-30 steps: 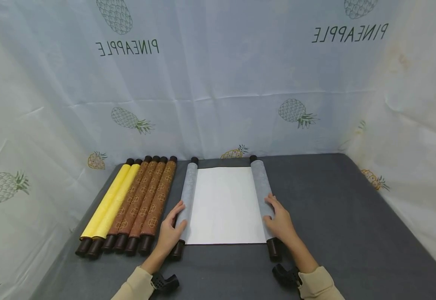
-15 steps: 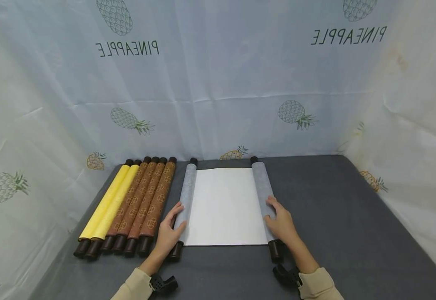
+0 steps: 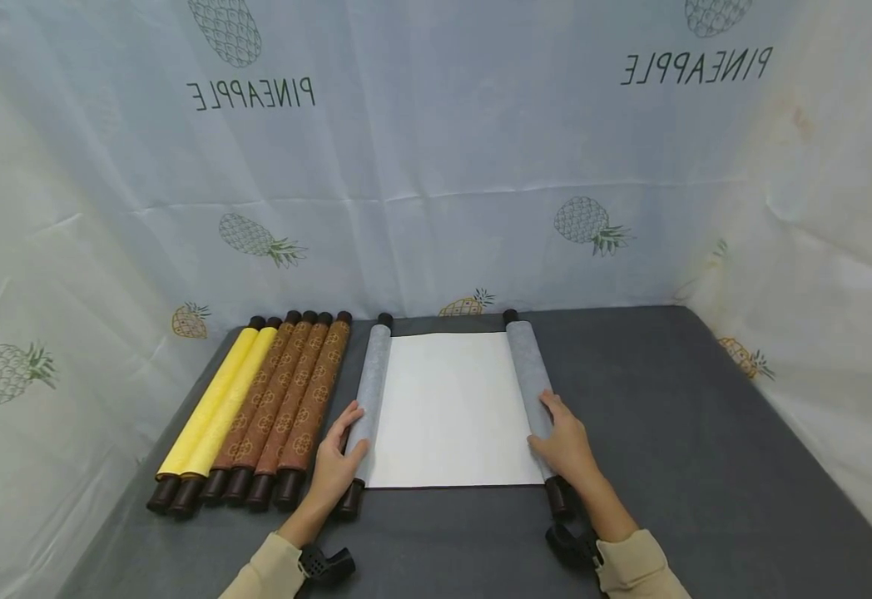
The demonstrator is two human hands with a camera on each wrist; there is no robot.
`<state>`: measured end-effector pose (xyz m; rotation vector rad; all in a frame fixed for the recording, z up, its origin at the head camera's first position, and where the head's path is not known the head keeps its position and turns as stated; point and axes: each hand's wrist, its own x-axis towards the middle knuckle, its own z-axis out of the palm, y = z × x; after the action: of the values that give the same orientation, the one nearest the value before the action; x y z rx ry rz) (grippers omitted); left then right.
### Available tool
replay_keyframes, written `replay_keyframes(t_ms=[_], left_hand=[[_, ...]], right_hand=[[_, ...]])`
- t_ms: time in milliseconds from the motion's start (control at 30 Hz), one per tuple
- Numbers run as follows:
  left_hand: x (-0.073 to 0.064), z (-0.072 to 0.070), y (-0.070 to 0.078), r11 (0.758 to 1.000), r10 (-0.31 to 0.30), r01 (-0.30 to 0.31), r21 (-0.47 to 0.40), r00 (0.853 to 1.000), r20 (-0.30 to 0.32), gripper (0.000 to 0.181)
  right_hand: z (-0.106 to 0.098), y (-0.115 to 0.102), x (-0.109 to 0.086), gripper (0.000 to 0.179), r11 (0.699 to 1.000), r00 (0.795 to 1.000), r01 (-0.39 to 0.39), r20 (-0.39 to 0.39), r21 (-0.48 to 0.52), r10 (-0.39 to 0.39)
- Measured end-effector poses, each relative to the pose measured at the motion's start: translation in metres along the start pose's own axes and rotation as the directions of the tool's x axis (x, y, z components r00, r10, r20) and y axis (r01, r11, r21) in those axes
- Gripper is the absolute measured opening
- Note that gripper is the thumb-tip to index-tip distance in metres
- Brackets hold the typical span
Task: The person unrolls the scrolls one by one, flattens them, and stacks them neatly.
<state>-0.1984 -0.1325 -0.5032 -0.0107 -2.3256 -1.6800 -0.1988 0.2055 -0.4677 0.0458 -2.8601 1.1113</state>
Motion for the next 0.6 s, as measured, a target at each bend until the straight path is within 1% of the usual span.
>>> replay_keyframes(t_ms=[67,233,300,500,600], left_hand=[[0.0,0.0,0.001,1.0,0.002,-0.002,0.013,1.0,0.001,0.046],[-0.001,-0.002,0.002,0.999,0.026,-0.026,0.034,1.0,0.001,0.046],[-0.001,-0.002,0.002,0.999,0.03,-0.03,0.038,1.0,0.001,0.045],[0.0,-0.003,0.0,1.0,0.019,-0.019,0.018,1.0,0.019,0.046],[0.0,-0.003,-0.001,0.999,0.022,-0.023,0.034,0.999,0.026,0.047]], right_hand=[[-0.002,0.002,0.0,0.07,1.0,1.0,-0.02,-0.001,0.004,0.02],[-0.007,0.009,0.002,0.07,0.993,0.993,-0.116,0.019,0.013,0.115],[-0.009,0.011,0.004,0.068,0.99,0.99,-0.14,0.024,0.017,0.14],[-0.012,0.012,0.007,0.068,0.981,0.982,-0.188,0.017,0.039,0.188],[-0.013,0.012,0.007,0.068,0.978,0.979,-0.203,0.013,0.049,0.203]])
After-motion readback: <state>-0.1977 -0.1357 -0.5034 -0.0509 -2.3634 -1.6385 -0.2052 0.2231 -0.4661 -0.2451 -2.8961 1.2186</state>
